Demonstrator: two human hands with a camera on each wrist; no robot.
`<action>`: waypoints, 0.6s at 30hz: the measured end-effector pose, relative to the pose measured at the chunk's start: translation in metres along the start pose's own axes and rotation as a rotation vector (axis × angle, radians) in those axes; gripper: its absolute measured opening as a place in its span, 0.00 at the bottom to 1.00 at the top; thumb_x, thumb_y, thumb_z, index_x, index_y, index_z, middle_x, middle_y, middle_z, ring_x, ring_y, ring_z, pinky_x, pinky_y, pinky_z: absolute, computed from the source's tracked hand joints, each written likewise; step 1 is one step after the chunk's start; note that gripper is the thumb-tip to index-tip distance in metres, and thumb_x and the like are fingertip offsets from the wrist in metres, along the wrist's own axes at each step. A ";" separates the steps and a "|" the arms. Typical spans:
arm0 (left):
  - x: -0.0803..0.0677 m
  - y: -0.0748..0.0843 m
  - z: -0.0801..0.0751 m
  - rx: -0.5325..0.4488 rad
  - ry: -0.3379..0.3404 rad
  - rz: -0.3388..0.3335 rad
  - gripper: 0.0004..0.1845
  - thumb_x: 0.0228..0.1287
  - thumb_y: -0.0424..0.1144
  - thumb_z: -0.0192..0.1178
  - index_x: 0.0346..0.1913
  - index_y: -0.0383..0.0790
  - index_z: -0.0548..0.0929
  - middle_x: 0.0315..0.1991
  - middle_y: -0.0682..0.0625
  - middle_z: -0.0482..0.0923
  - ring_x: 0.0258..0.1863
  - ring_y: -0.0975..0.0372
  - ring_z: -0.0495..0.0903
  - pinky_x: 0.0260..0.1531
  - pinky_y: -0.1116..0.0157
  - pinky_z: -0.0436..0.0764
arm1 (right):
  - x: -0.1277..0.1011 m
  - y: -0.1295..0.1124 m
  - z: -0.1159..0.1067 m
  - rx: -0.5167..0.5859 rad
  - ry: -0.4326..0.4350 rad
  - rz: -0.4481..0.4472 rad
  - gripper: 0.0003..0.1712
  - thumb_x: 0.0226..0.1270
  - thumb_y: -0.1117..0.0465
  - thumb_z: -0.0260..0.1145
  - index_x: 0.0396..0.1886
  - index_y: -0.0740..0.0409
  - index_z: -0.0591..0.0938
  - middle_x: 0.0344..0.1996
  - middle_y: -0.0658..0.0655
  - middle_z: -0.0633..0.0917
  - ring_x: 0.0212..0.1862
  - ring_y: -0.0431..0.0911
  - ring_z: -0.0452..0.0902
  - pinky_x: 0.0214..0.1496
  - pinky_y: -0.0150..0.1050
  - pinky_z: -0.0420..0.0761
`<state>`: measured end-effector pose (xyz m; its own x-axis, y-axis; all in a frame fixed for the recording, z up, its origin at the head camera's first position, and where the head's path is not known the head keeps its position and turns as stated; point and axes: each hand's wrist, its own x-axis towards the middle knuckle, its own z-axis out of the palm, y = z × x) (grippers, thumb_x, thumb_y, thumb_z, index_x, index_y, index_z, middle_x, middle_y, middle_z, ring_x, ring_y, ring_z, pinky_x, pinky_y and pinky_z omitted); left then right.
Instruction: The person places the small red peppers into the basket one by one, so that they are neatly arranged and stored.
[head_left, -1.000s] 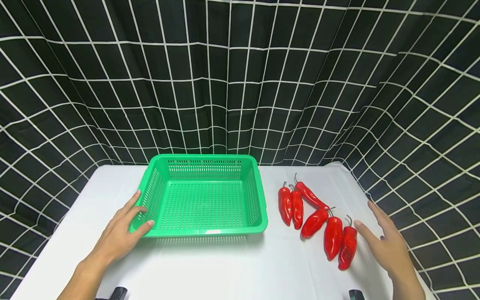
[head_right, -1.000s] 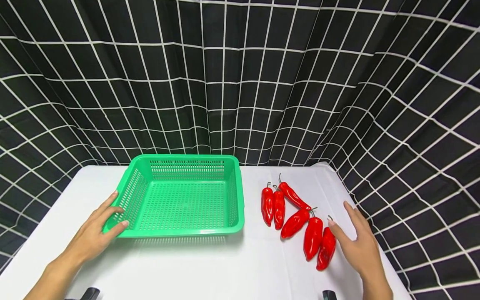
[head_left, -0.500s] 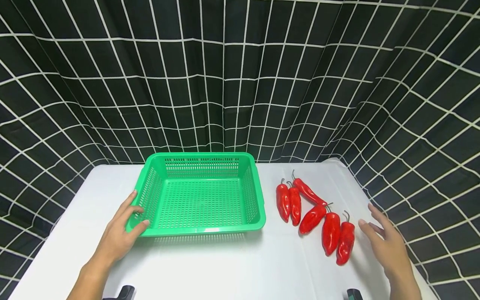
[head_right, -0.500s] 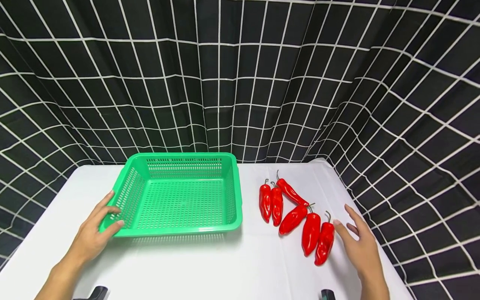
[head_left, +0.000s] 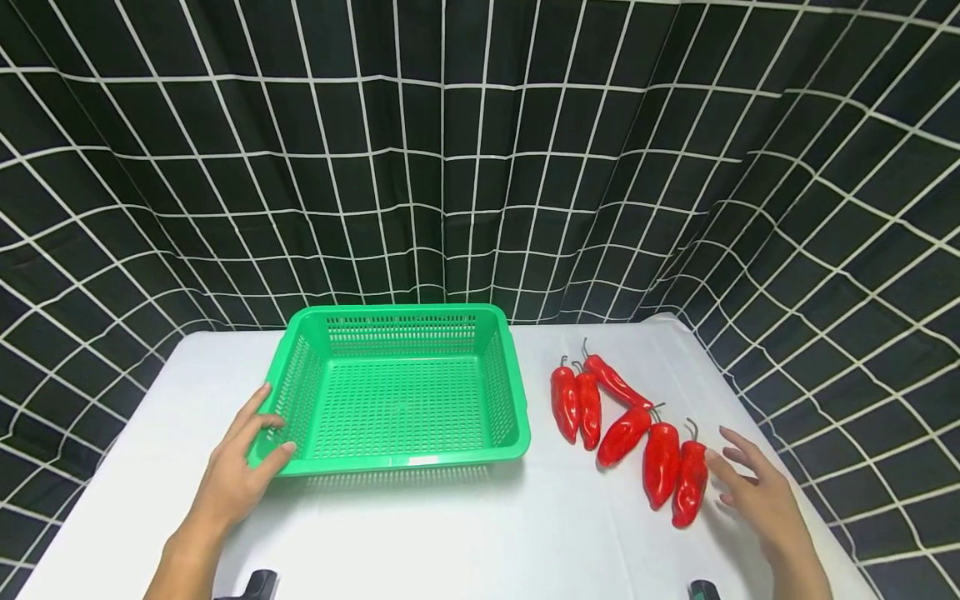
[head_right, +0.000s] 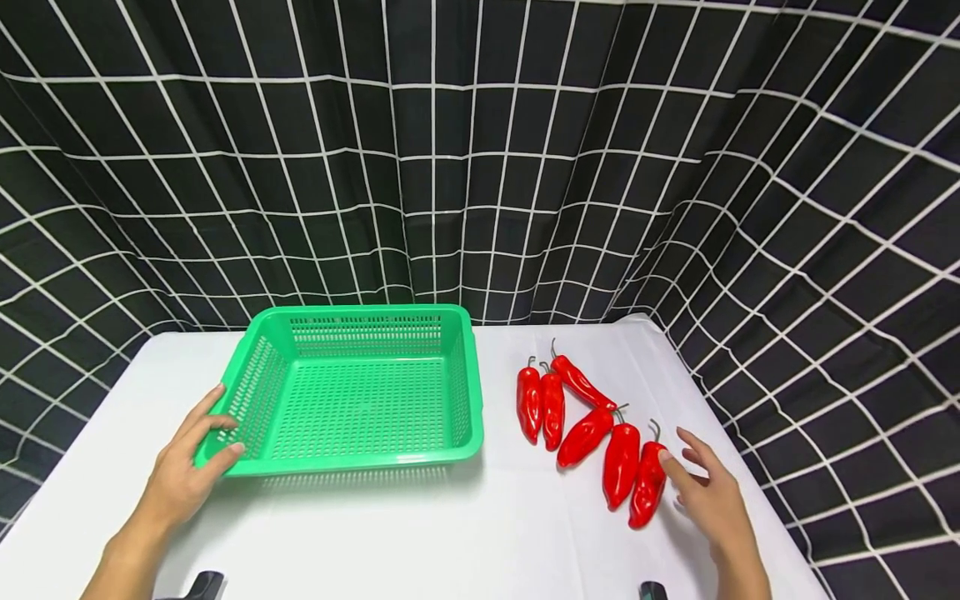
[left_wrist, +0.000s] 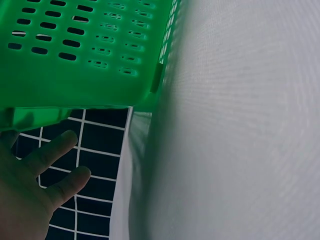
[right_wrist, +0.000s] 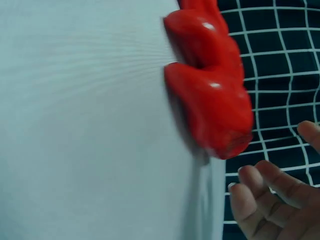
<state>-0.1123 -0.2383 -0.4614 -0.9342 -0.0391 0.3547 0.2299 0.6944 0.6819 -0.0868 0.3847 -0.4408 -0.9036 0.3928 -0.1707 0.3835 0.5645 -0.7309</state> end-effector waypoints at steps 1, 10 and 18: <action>-0.001 -0.001 0.000 -0.004 0.003 0.001 0.13 0.59 0.39 0.63 0.45 0.41 0.76 0.74 0.51 0.53 0.70 0.43 0.55 0.58 0.35 0.59 | 0.001 0.002 0.001 -0.014 -0.023 0.019 0.48 0.67 0.37 0.57 0.76 0.56 0.51 0.66 0.79 0.58 0.60 0.73 0.64 0.39 0.48 0.84; -0.001 -0.002 0.001 -0.018 0.022 0.005 0.13 0.58 0.39 0.63 0.45 0.40 0.77 0.74 0.53 0.54 0.69 0.43 0.56 0.56 0.34 0.61 | 0.003 0.008 0.012 -0.028 -0.088 0.112 0.57 0.60 0.33 0.62 0.77 0.56 0.48 0.66 0.79 0.55 0.62 0.75 0.59 0.39 0.49 0.83; 0.000 -0.003 0.004 -0.060 0.024 -0.022 0.13 0.57 0.38 0.62 0.44 0.40 0.76 0.74 0.56 0.53 0.70 0.43 0.55 0.56 0.33 0.60 | 0.006 0.006 0.013 -0.040 -0.131 0.057 0.58 0.57 0.38 0.68 0.76 0.60 0.50 0.61 0.78 0.62 0.57 0.72 0.67 0.36 0.46 0.84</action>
<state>-0.1138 -0.2371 -0.4658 -0.9325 -0.0720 0.3540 0.2259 0.6485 0.7269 -0.0926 0.3810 -0.4544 -0.8963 0.3287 -0.2976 0.4398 0.5735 -0.6912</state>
